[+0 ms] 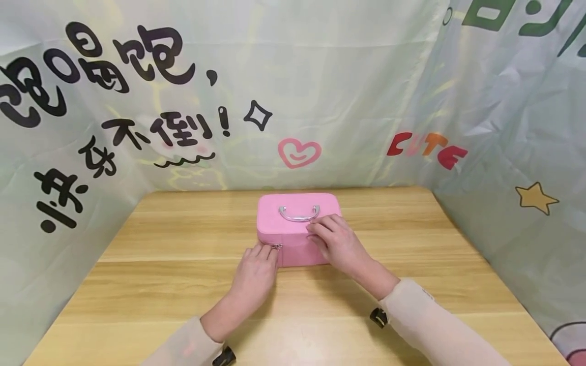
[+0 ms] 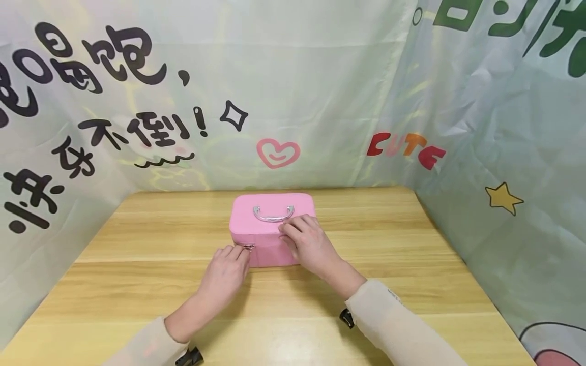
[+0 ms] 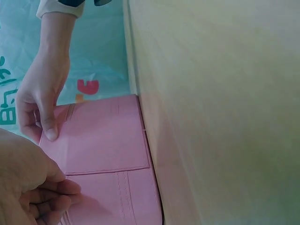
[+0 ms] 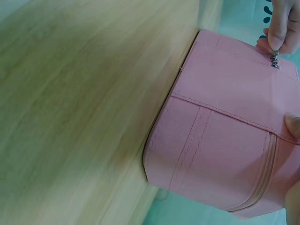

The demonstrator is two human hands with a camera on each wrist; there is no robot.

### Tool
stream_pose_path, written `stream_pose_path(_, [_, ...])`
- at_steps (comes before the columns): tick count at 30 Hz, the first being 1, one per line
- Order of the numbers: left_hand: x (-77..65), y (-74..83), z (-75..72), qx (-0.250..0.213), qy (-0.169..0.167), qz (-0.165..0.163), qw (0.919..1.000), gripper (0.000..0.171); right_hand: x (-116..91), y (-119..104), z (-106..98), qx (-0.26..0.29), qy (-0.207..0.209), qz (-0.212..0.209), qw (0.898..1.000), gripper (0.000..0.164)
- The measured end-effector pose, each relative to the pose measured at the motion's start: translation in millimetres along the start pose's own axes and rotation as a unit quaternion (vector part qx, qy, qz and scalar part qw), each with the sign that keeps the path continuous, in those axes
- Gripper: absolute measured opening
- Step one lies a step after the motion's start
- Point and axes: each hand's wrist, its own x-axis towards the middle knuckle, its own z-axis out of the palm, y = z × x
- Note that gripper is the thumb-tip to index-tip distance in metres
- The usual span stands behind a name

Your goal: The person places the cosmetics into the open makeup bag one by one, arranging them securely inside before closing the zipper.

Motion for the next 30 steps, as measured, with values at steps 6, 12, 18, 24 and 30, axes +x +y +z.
stream_pose_path(6, [-0.4, -4.1, 0.8, -0.001, -0.003, 0.004, 1.0, 0.012, -2, 0, 2, 0.0, -0.01, 0.003, 1.0, 0.02])
stream_pose_path(12, [-2.3, -9.7, 0.1, -0.005, -0.017, 0.019, 0.9997, 0.011, -5, 1, 0, 0.003, -0.019, 0.002, 1.0, 0.022])
stream_pose_path(18, [2.5, -20.3, -3.4, -0.01, -0.014, 0.027, 0.9995, 0.011, -1, 7, 0, 0.015, -0.019, -0.013, 1.0, 0.028])
stream_pose_path(24, [-0.4, -28.0, -13.3, -0.025, -0.065, 0.025, 0.9972, 0.027, -5, 14, -6, 0.008, -0.046, -0.041, 0.998, 0.039])
stream_pose_path(30, [-4.0, -43.3, -20.8, -0.039, -0.083, 0.021, 0.9956, 0.027, -12, 18, -22, 0.005, -0.056, -0.048, 0.997, 0.042])
